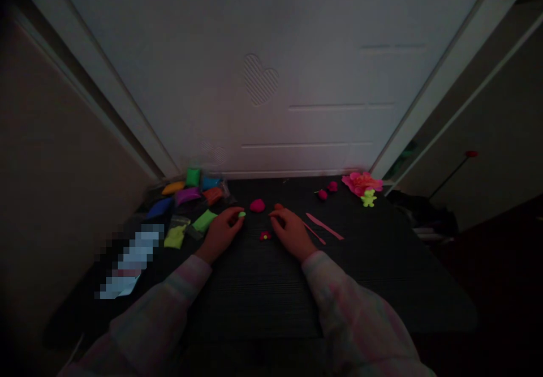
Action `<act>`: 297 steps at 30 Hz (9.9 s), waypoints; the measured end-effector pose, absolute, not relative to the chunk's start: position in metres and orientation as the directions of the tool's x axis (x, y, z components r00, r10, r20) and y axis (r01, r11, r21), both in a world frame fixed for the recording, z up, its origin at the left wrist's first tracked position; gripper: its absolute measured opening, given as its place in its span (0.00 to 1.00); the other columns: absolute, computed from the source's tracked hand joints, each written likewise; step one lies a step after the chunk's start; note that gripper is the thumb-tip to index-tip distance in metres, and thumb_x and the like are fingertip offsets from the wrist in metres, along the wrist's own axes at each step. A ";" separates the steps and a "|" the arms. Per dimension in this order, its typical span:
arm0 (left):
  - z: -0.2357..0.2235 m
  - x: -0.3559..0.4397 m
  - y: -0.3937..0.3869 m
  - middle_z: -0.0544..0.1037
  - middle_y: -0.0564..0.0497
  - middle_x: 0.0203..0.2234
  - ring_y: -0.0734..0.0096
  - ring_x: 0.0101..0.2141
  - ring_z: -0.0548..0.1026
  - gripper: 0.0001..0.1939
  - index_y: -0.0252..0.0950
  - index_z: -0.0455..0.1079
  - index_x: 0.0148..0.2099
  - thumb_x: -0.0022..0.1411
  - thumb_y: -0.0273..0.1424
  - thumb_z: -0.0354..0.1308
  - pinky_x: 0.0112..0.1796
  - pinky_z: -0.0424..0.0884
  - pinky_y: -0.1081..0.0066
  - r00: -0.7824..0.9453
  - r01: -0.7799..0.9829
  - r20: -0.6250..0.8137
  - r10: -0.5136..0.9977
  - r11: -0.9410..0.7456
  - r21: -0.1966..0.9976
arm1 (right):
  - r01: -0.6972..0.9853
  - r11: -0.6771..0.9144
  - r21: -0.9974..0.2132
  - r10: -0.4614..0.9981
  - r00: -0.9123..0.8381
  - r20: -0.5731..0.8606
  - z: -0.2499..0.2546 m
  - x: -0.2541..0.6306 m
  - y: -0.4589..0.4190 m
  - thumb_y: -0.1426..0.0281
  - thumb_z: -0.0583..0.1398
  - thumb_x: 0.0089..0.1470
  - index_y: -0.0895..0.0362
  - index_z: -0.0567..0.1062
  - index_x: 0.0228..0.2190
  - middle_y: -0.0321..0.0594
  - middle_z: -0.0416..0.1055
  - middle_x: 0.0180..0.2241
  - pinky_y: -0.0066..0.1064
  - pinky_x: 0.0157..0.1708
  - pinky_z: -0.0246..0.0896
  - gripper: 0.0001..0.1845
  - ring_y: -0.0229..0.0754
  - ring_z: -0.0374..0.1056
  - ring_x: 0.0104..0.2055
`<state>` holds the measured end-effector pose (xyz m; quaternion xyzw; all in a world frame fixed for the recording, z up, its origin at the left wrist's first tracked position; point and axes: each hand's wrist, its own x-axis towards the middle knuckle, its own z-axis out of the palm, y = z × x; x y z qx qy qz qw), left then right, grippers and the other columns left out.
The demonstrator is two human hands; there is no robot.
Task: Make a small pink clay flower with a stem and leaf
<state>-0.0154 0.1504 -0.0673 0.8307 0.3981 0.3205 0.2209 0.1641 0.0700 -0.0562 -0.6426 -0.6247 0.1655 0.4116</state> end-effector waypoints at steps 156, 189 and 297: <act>-0.058 0.022 0.143 0.70 0.46 0.42 0.64 0.43 0.66 0.22 0.34 0.57 0.53 0.57 0.34 0.49 0.42 0.62 0.63 0.721 0.553 0.376 0.581 -0.811 0.191 | -0.069 0.152 -0.986 0.898 0.427 0.108 -0.049 0.172 0.079 0.62 0.65 0.35 0.56 0.69 0.24 0.31 0.68 0.21 0.28 0.28 0.59 0.14 0.34 0.64 0.25; -0.060 0.021 0.142 0.70 0.46 0.43 0.61 0.44 0.64 0.21 0.34 0.58 0.52 0.60 0.38 0.43 0.44 0.58 0.61 0.675 0.633 0.373 0.637 -0.759 0.152 | 0.044 0.119 -0.992 0.934 0.334 0.127 -0.047 0.171 0.077 0.62 0.61 0.40 0.55 0.70 0.31 0.36 0.71 0.30 0.33 0.38 0.60 0.14 0.37 0.67 0.32; -0.059 0.003 0.141 0.72 0.47 0.33 0.67 0.38 0.69 0.09 0.34 0.67 0.38 0.56 0.25 0.47 0.41 0.67 0.64 0.417 0.469 0.563 0.713 -0.700 0.539 | 0.927 0.144 -0.347 0.956 -0.040 0.291 -0.063 0.164 -0.001 0.66 0.51 0.53 0.56 0.71 0.34 0.43 0.70 0.34 0.39 0.40 0.61 0.12 0.43 0.65 0.38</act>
